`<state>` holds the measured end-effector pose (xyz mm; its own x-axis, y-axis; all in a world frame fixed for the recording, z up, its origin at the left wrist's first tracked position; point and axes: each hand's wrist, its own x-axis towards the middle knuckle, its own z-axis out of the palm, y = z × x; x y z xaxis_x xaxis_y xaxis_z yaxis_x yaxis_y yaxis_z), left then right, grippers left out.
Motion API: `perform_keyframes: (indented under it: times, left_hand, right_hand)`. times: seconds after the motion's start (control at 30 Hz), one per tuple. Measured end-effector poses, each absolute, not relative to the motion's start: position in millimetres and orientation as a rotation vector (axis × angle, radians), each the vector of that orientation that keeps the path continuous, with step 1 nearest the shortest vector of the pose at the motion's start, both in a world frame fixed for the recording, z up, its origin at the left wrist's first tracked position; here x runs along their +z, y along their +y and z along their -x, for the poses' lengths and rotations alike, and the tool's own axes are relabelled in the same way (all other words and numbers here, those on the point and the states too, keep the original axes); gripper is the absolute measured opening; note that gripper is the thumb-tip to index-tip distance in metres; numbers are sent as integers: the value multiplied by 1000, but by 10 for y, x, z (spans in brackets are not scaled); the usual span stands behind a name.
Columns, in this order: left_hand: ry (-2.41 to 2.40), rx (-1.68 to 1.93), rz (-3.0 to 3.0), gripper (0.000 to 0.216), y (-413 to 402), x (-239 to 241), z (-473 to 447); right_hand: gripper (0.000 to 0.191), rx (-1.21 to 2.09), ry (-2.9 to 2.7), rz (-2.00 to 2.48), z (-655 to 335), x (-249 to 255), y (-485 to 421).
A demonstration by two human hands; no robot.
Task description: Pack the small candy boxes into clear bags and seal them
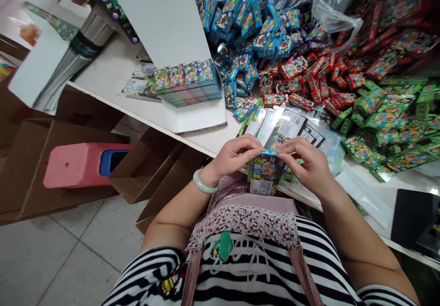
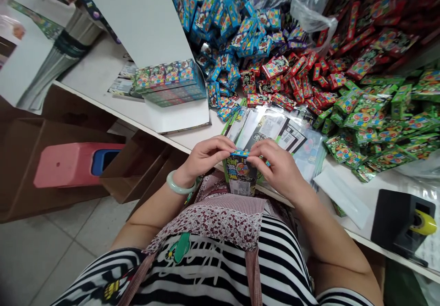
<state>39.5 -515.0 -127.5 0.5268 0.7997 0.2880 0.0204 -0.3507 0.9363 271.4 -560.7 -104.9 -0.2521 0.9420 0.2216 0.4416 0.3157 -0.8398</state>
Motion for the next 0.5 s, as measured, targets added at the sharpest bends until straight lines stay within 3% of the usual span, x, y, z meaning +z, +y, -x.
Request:
perform_keyframes:
  times: [0.4, 0.5]
  left_hand:
    - [898, 975, -1740, 17, -5178, -1501, -536]
    - [942, 1068, -1741, 9, -5093, -1565, -551]
  right_hand:
    - [6, 554, -1756, 1207, -2535, -1466, -5638]
    - [23, 467, -1841, 1253, -2729, -1458, -5815]
